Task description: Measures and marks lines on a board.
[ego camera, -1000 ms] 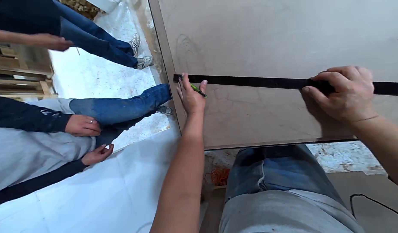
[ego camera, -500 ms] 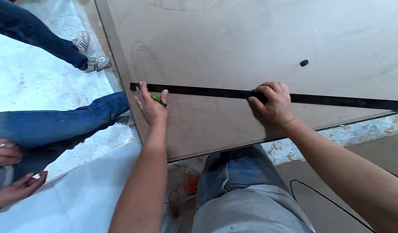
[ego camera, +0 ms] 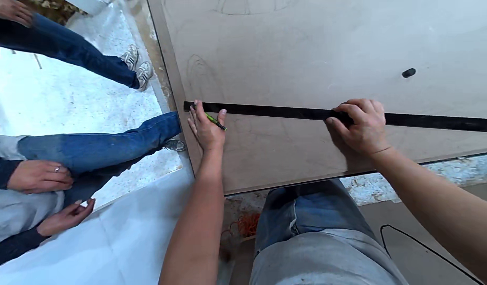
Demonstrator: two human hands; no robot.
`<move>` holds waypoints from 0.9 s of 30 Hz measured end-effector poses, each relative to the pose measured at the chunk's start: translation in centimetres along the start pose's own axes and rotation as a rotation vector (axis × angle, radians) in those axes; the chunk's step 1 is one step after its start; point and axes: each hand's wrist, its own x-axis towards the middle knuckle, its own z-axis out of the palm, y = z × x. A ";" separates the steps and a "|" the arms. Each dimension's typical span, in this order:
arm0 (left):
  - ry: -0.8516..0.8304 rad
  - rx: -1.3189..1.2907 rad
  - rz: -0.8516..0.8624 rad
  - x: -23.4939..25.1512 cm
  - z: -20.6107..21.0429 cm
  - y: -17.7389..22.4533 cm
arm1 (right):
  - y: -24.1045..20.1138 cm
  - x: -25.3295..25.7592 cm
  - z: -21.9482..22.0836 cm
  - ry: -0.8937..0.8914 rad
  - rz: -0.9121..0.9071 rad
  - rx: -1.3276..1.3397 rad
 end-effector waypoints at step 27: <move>-0.004 -0.010 -0.009 0.1 0.5 0.3 | -0.7 1.4 -0.8 -0.069 0.015 -0.005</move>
